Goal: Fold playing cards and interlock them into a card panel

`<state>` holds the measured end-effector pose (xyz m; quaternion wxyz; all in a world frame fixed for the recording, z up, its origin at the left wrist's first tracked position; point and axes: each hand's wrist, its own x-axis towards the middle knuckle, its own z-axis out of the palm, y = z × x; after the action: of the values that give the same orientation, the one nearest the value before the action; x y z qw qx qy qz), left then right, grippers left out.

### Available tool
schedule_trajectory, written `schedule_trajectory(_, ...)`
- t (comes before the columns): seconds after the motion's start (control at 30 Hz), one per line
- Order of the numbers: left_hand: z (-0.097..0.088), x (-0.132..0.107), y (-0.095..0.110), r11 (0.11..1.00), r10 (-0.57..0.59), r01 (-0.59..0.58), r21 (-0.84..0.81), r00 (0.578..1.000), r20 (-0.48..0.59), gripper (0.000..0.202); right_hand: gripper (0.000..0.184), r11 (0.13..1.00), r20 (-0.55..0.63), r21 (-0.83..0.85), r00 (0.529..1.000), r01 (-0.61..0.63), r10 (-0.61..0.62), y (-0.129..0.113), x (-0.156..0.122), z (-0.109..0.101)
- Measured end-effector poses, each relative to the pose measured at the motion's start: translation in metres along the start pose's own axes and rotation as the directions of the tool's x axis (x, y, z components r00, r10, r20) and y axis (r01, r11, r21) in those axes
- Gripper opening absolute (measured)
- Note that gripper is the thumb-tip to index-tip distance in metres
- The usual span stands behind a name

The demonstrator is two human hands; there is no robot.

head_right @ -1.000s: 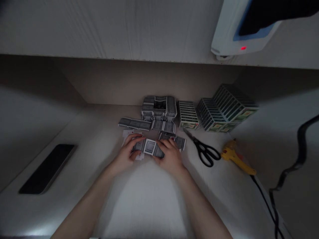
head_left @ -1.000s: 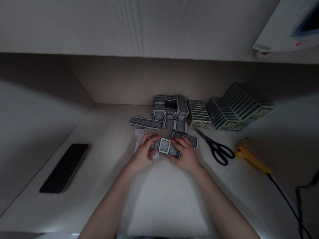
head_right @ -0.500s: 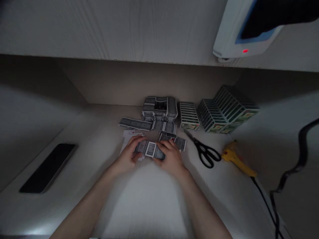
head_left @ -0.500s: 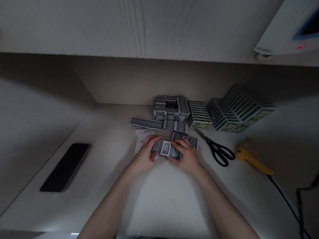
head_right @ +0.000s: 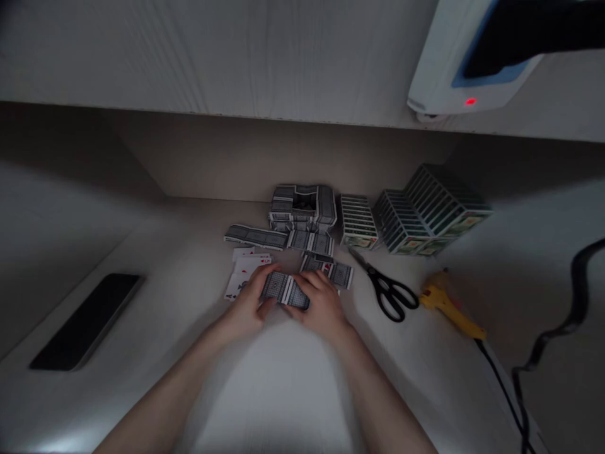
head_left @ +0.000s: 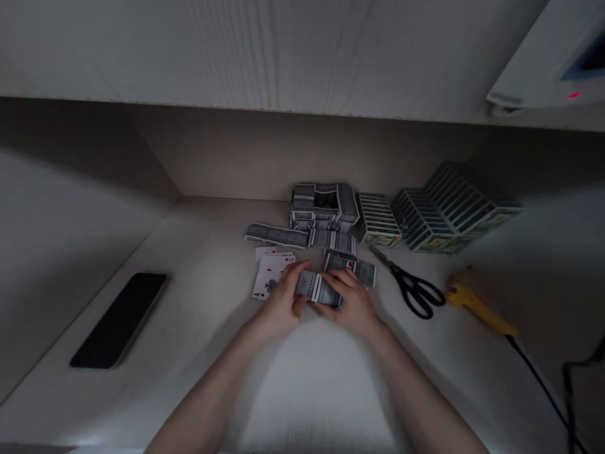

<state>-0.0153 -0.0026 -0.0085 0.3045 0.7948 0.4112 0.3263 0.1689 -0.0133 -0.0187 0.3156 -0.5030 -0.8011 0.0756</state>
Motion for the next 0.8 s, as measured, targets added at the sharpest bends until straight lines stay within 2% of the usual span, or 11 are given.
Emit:
schedule_trajectory(0.3,0.000,-0.001,0.003,0.997,0.058,-0.059,-0.048,0.998,-0.025,0.059,0.049,1.000,-0.064,0.018,0.998,0.000,0.002,-0.002,-0.002,0.002)
schedule_trajectory(0.4,0.003,0.001,0.003,0.993,0.067,-0.075,-0.090,0.994,-0.089,0.050,0.053,1.000,-0.086,0.008,0.996,-0.008,0.009,-0.007,-0.002,0.003)
schedule_trajectory(0.47,0.004,0.004,-0.001,0.984,-0.002,-0.028,-0.177,0.986,-0.167,0.038,0.062,1.000,-0.075,-0.016,0.997,-0.023,0.021,-0.011,-0.002,0.002)
schedule_trajectory(0.53,0.003,0.007,-0.007,0.954,-0.086,0.007,-0.301,0.965,-0.248,0.032,0.075,0.998,-0.049,-0.041,0.998,-0.043,0.041,-0.013,-0.002,0.001)
schedule_trajectory(0.63,-0.008,0.011,-0.015,0.876,-0.176,-0.027,-0.481,0.912,-0.371,0.038,0.088,0.994,-0.047,-0.060,0.995,-0.088,0.085,-0.014,-0.001,-0.002)
schedule_trajectory(0.7,-0.017,0.013,-0.017,0.825,-0.223,-0.063,-0.561,0.877,-0.426,0.041,0.082,0.992,-0.082,-0.049,0.991,-0.114,0.110,-0.013,-0.001,-0.002)
schedule_trajectory(0.8,-0.028,0.015,-0.017,0.728,-0.304,-0.117,-0.676,0.829,-0.470,0.046,0.062,0.991,-0.120,0.004,0.984,-0.135,0.134,-0.012,0.000,-0.001)
